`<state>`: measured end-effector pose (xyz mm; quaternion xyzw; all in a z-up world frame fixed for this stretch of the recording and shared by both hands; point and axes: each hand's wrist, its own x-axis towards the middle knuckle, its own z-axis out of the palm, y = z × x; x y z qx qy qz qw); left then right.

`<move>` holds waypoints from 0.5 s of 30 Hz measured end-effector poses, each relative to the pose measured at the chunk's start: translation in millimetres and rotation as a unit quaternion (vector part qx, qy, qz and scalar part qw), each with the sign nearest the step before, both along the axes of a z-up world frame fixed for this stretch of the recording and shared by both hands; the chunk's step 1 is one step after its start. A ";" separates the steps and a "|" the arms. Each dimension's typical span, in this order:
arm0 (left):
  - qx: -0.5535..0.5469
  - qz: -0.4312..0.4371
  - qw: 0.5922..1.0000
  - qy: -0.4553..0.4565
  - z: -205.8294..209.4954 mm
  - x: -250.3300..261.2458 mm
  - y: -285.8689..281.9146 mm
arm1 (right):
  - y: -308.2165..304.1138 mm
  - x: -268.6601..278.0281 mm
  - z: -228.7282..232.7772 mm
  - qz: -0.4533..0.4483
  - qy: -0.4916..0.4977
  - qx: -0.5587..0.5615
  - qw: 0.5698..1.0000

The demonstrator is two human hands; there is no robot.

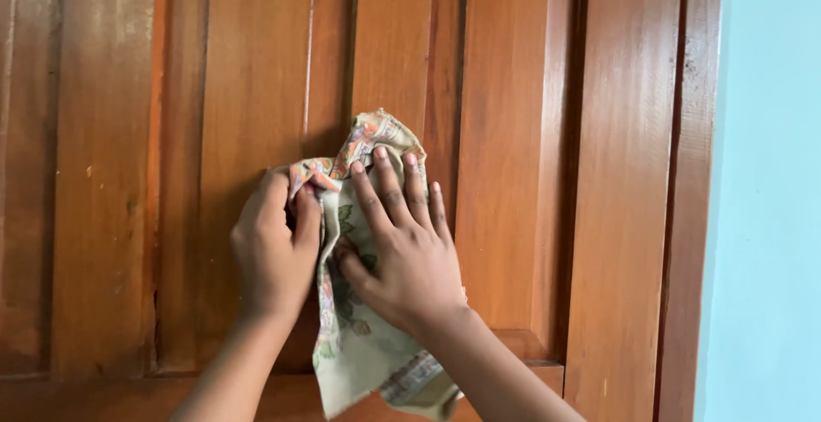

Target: The person wipes down a wooden door and its locking hardware with a cloth.

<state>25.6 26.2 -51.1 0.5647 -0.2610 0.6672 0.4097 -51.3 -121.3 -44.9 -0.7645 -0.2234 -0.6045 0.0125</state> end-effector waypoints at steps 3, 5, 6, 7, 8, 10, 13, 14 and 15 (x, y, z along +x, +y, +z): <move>-0.092 -0.093 0.991 0.001 9.5 -42.3 -5.8 | 10.7 0.4 -1.4 -0.088 -0.005 0.001 0.996; -0.048 -0.027 0.997 -0.060 7.3 -72.7 -16.6 | 9.0 17.5 -5.1 -0.132 -0.034 -0.008 0.991; 0.003 0.035 0.992 -0.119 5.7 -88.2 -22.1 | 8.6 25.5 -8.2 -0.178 -0.062 -0.013 0.982; 0.004 0.034 0.992 -0.119 -2.9 -85.0 -33.2 | 12.0 24.1 -9.4 -0.179 -0.061 -0.012 0.982; 0.065 0.055 0.993 -0.085 -11.6 -82.0 -44.5 | 15.3 22.5 -10.6 -0.233 -0.063 -0.023 0.970; 0.124 0.074 0.988 -0.048 -25.1 -74.7 -57.8 | 11.3 26.3 -13.5 -0.287 -0.060 -0.036 0.955; 0.159 0.118 0.979 0.056 -27.1 -61.5 -57.3 | -5.0 35.6 -7.9 -0.206 -0.073 -0.031 0.975; 0.159 0.075 0.980 0.097 -25.6 -59.9 -56.5 | -10.4 31.0 -4.9 -0.140 -0.067 -0.053 0.986; 0.158 0.033 0.976 0.144 -27.7 -59.2 -54.2 | -14.3 25.9 -5.5 -0.072 -0.056 -0.075 0.993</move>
